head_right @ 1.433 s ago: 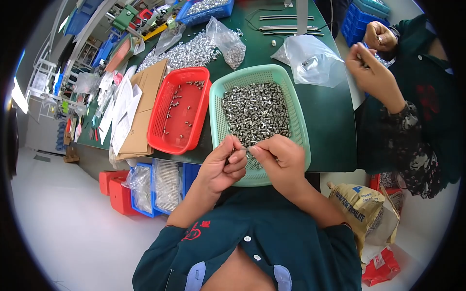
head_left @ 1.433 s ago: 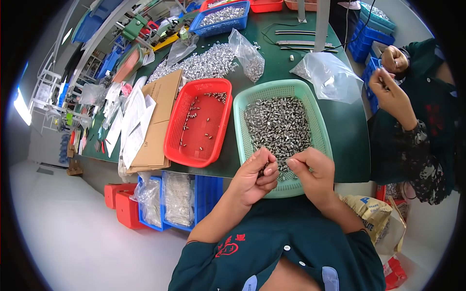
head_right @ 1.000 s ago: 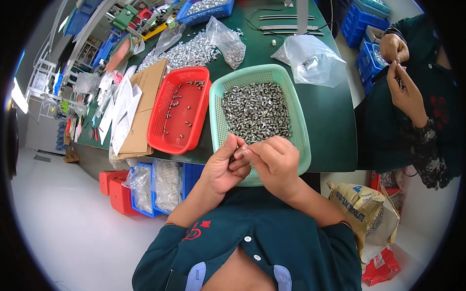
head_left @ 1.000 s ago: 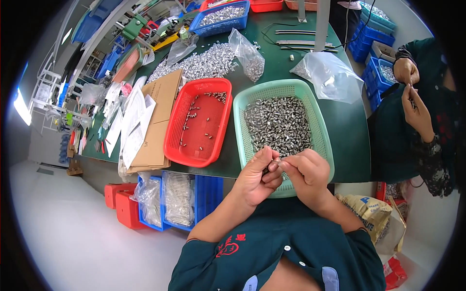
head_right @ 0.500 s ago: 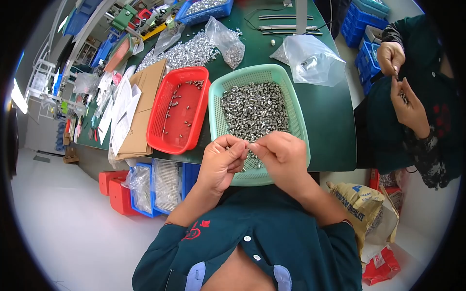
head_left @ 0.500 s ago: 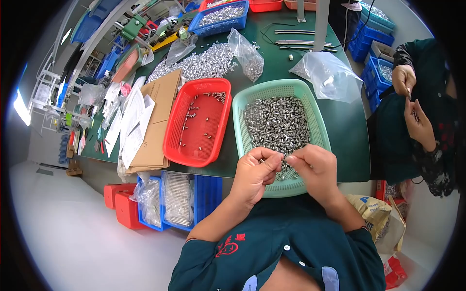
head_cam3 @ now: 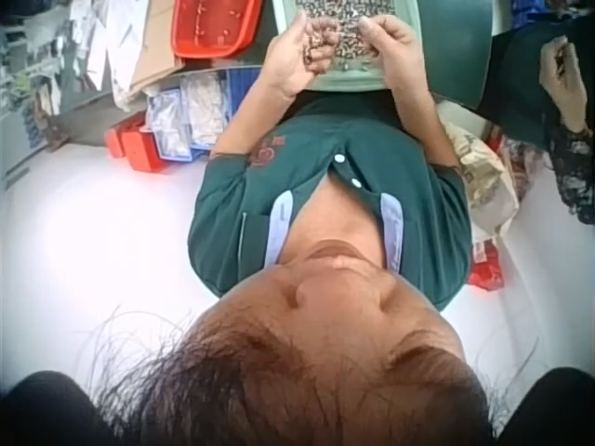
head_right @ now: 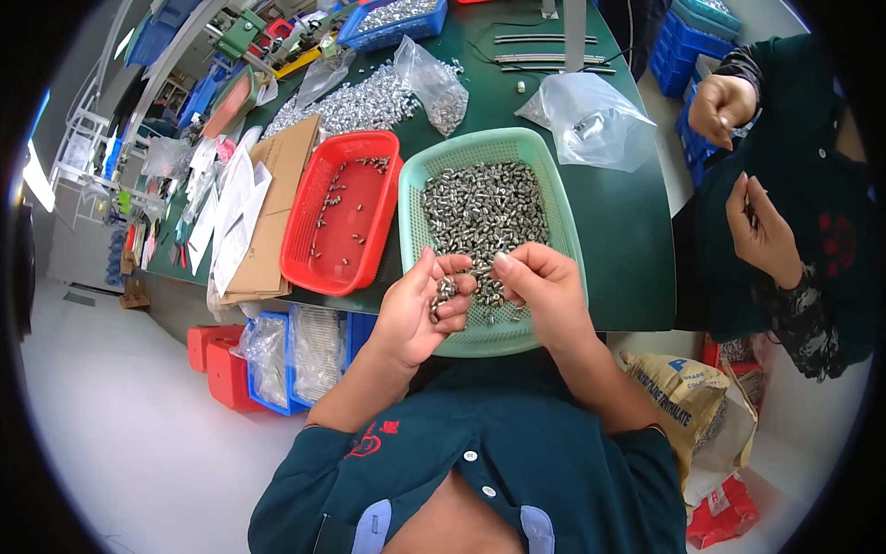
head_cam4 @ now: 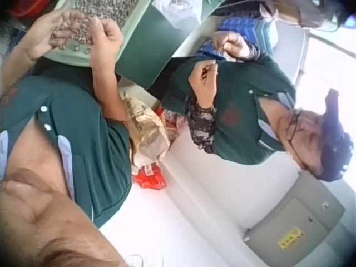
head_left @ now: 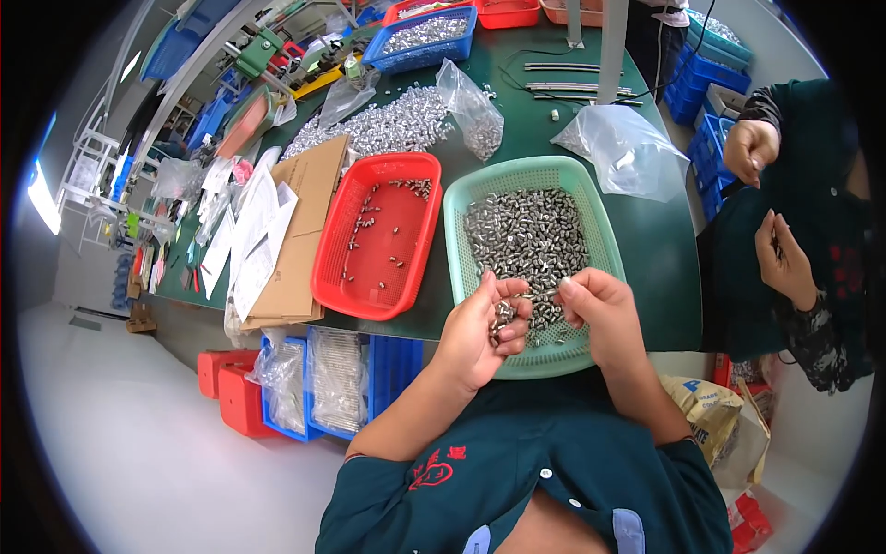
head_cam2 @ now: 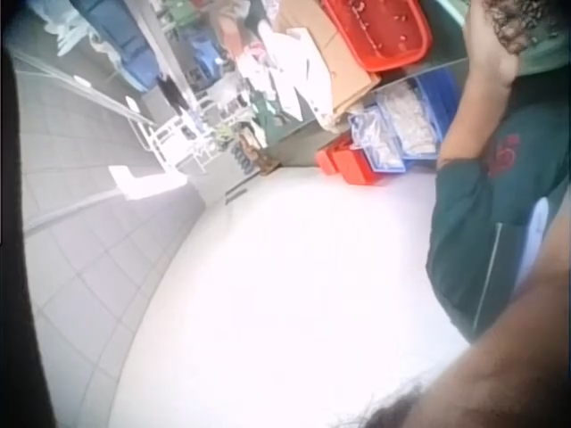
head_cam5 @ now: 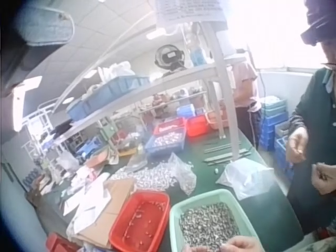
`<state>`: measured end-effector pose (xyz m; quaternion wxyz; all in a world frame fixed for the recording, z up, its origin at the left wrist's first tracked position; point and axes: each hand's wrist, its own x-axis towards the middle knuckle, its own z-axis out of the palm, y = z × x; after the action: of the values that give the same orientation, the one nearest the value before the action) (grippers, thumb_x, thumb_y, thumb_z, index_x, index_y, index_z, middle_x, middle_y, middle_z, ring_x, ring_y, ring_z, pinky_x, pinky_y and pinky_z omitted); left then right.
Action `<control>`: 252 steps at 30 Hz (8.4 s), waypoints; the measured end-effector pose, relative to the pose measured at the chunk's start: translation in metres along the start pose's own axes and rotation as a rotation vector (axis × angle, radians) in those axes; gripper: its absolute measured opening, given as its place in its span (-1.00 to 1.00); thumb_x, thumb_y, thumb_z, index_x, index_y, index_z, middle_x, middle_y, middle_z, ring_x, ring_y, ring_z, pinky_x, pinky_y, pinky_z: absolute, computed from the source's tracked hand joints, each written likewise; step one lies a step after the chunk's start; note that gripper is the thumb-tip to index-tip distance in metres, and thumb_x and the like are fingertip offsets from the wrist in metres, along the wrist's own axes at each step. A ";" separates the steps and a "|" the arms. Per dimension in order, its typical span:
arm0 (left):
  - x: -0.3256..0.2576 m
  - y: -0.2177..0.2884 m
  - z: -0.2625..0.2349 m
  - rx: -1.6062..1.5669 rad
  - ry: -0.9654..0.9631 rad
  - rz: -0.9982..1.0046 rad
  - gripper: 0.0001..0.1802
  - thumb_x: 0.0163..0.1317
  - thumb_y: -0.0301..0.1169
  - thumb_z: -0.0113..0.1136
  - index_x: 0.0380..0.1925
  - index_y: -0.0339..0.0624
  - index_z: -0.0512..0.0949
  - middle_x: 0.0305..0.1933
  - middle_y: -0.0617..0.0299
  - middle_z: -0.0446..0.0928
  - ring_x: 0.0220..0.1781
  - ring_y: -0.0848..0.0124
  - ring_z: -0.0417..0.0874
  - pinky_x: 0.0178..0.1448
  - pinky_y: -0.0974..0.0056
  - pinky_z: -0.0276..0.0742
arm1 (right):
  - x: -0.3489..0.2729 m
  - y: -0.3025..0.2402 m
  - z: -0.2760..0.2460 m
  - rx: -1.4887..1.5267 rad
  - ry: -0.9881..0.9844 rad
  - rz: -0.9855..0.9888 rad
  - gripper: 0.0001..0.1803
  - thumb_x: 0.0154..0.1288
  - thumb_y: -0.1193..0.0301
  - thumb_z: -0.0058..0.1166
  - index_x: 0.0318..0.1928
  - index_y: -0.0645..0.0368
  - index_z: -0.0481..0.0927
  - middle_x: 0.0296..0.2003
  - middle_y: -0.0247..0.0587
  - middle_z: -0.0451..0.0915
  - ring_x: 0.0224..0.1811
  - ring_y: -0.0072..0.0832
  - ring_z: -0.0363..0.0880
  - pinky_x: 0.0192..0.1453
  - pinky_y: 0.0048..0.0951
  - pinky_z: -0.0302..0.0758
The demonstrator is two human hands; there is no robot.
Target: Sorting and inspecting small metal hardware components at a manufacturing workstation.
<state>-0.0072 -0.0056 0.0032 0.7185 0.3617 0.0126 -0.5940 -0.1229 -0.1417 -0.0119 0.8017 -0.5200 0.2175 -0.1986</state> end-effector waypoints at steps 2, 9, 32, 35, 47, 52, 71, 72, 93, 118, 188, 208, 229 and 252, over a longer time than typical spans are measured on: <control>0.003 -0.002 0.000 -0.014 0.166 0.032 -0.58 0.40 -0.14 -0.24 -0.08 -0.28 0.41 -0.32 0.14 0.44 -0.49 0.51 0.29 -0.50 0.47 0.19 | 0.001 0.000 -0.002 -0.271 0.112 -0.167 -0.81 0.20 0.41 0.14 -0.49 0.23 0.51 -0.66 -0.42 0.44 -0.63 -0.63 0.35 -0.53 -0.55 0.26; 0.004 -0.003 -0.005 -0.020 0.081 0.031 -0.72 0.32 -0.44 -0.15 -0.03 -0.31 0.39 -0.28 0.11 0.45 -0.43 0.47 0.35 -0.46 0.44 0.28 | 0.001 -0.013 -0.003 -1.172 0.244 -0.803 -0.87 0.05 0.46 0.20 -0.51 0.17 0.49 -0.62 -0.23 0.45 -0.57 -0.24 0.45 -0.50 -0.30 0.35; 0.005 -0.013 -0.013 -0.220 -0.183 -0.024 -0.83 0.23 -0.33 0.16 -0.46 -0.07 0.40 -0.47 0.29 0.39 -0.62 0.64 0.17 -0.62 0.57 0.01 | -0.005 -0.003 0.012 -0.716 0.027 -0.687 -0.92 0.04 0.53 0.21 -0.47 0.23 0.55 -0.62 -0.26 0.46 -0.61 -0.40 0.41 -0.55 -0.44 0.30; 0.004 -0.015 -0.013 -0.153 -0.156 -0.005 -0.82 0.22 -0.32 0.18 -0.46 -0.07 0.40 -0.47 0.29 0.39 -0.62 0.64 0.18 -0.62 0.56 0.02 | -0.005 -0.010 0.018 -0.960 0.062 -1.020 -0.92 0.01 0.53 0.22 -0.48 0.21 0.55 -0.63 -0.27 0.45 -0.62 -0.37 0.41 -0.56 -0.40 0.30; -0.006 -0.001 0.005 0.060 0.071 -0.016 -0.71 0.33 -0.38 -0.17 -0.07 -0.33 0.40 -0.36 0.18 0.45 -0.59 0.60 0.20 -0.57 0.55 0.10 | 0.000 -0.004 -0.005 -0.222 0.065 -0.140 -0.84 0.20 0.43 0.15 -0.47 0.23 0.54 -0.62 -0.40 0.45 -0.57 -0.69 0.37 -0.51 -0.55 0.29; -0.006 -0.003 -0.004 -0.014 -0.036 0.044 -0.84 0.33 -0.41 -0.11 -0.14 -0.19 0.38 -0.41 0.19 0.43 -0.60 0.60 0.18 -0.60 0.53 0.06 | 0.001 -0.015 -0.001 -1.180 0.200 -0.841 -0.85 0.00 0.50 0.25 -0.54 0.22 0.50 -0.65 -0.21 0.44 -0.62 -0.39 0.43 -0.54 -0.48 0.33; 0.002 -0.011 -0.014 -0.225 -0.133 0.006 -0.82 0.28 -0.39 0.06 -0.19 -0.25 0.48 -0.38 0.27 0.44 -0.58 0.64 0.23 -0.61 0.57 0.10 | -0.006 -0.002 0.013 -0.659 0.110 -0.647 -0.94 0.06 0.57 0.21 -0.47 0.26 0.57 -0.60 -0.26 0.47 -0.56 -0.49 0.41 -0.49 -0.49 0.31; 0.002 -0.011 -0.013 -0.196 -0.129 0.014 -0.82 0.28 -0.39 0.06 -0.20 -0.25 0.49 -0.38 0.27 0.45 -0.58 0.64 0.23 -0.61 0.57 0.10 | -0.006 -0.003 0.013 -0.694 0.113 -0.704 -0.94 0.05 0.57 0.21 -0.48 0.26 0.57 -0.60 -0.25 0.48 -0.56 -0.47 0.42 -0.50 -0.48 0.32; -0.006 -0.001 -0.004 0.012 -0.020 -0.006 -0.81 0.37 -0.33 -0.15 -0.15 -0.16 0.40 -0.44 0.15 0.43 -0.67 0.61 0.13 -0.64 0.53 0.04 | -0.006 -0.013 0.004 -0.868 0.136 -0.716 -0.89 -0.01 0.55 0.25 -0.51 0.23 0.54 -0.63 -0.26 0.42 -0.60 -0.41 0.41 -0.56 -0.45 0.28; -0.004 -0.005 0.005 -0.047 -0.051 0.017 -0.83 0.29 -0.28 0.08 -0.30 -0.15 0.46 -0.42 0.27 0.45 -0.62 0.63 0.21 -0.59 0.53 0.08 | -0.004 0.009 0.017 -0.218 0.040 -0.292 -0.89 0.16 0.46 0.17 -0.44 0.23 0.56 -0.60 -0.37 0.48 -0.57 -0.67 0.36 -0.51 -0.61 0.24; 0.005 0.002 -0.001 0.045 0.095 0.018 -0.70 0.38 -0.31 -0.18 -0.02 -0.27 0.36 -0.32 0.14 0.44 -0.49 0.51 0.27 -0.48 0.46 0.20 | 0.009 -0.015 -0.005 -0.973 0.184 -0.595 -0.84 0.08 0.42 0.22 -0.52 0.19 0.52 -0.64 -0.32 0.43 -0.64 -0.51 0.36 -0.53 -0.46 0.30; 0.002 -0.001 -0.006 0.021 -0.110 0.042 -0.86 0.33 -0.42 -0.02 -0.19 -0.20 0.46 -0.40 0.23 0.45 -0.62 0.64 0.20 -0.59 0.56 0.08 | 0.006 -0.009 0.006 -0.486 0.007 -0.314 -0.87 0.13 0.49 0.20 -0.46 0.32 0.57 -0.60 -0.32 0.49 -0.55 -0.66 0.42 -0.49 -0.58 0.33; 0.004 0.006 0.008 0.074 0.113 -0.016 -0.74 0.39 -0.29 -0.20 -0.12 -0.23 0.37 -0.35 0.12 0.44 -0.53 0.55 0.25 -0.53 0.50 0.14 | 0.014 0.001 -0.002 0.112 -0.008 0.031 -0.80 0.29 0.38 0.06 -0.43 0.24 0.52 -0.61 -0.44 0.43 -0.59 -0.75 0.27 -0.49 -0.70 0.20; 0.002 -0.003 -0.005 0.004 -0.112 0.019 -0.80 0.36 -0.25 -0.07 -0.27 -0.14 0.41 -0.54 0.28 0.38 -0.71 0.63 0.09 -0.65 0.52 -0.03 | 0.004 -0.006 0.008 -0.570 -0.001 -0.385 -0.84 0.10 0.48 0.20 -0.51 0.30 0.54 -0.65 -0.26 0.44 -0.60 -0.57 0.39 -0.54 -0.49 0.29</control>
<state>-0.0067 -0.0045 -0.0028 0.7230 0.3294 -0.0321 -0.6064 -0.1158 -0.1401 -0.0035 0.5721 -0.7547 0.1620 -0.2772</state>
